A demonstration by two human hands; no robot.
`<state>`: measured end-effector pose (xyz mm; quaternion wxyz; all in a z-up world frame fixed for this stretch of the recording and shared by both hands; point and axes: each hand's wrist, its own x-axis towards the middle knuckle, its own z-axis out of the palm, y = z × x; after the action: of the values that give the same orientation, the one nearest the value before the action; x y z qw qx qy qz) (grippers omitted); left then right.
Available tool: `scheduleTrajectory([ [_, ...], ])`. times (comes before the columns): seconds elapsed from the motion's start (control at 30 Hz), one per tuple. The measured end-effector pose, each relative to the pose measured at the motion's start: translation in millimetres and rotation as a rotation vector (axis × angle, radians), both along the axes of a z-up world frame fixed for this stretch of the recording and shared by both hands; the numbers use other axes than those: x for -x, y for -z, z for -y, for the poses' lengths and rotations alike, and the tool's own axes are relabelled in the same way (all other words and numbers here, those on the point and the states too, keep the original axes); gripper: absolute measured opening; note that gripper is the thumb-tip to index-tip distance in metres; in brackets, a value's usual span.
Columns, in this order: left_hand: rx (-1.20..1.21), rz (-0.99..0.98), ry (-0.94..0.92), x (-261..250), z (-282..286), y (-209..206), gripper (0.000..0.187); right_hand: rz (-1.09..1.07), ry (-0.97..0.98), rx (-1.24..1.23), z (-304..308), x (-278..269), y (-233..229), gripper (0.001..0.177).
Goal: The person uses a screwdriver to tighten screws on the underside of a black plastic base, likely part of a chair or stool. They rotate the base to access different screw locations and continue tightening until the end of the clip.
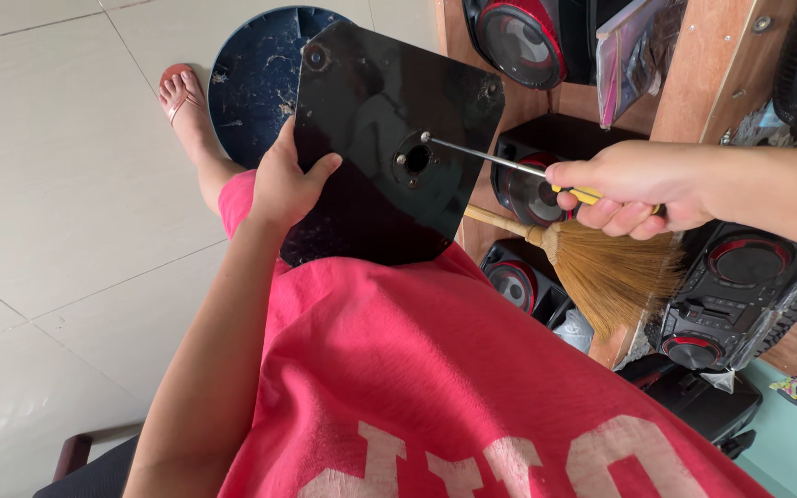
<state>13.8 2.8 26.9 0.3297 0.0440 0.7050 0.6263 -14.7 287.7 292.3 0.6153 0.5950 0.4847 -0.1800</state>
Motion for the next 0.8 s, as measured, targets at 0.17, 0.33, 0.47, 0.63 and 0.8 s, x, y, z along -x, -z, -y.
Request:
scheduleTrajectory([
  [0.17, 0.03, 0.006, 0.022, -1, 1, 2, 0.058, 0.043, -0.172, 0.0, 12, 9, 1, 0.045],
  [0.33, 0.007, 0.005, 0.015, 0, 2, 4, 0.055, 0.07, -0.232, -0.014, 18, 11, 4, 0.046],
  [0.47, -0.001, 0.025, 0.006, 0, 5, 3, 0.053, 0.068, -0.246, -0.005, 19, 11, 6, 0.046],
  [0.63, 0.014, 0.042, 0.006, 1, 9, 3, 0.052, 0.058, -0.249, 0.013, 24, 5, 5, 0.046],
  [0.8, -0.009, 0.044, -0.02, 1, 11, 5, 0.051, 0.064, -0.312, -0.009, 27, 7, 7, 0.047],
])
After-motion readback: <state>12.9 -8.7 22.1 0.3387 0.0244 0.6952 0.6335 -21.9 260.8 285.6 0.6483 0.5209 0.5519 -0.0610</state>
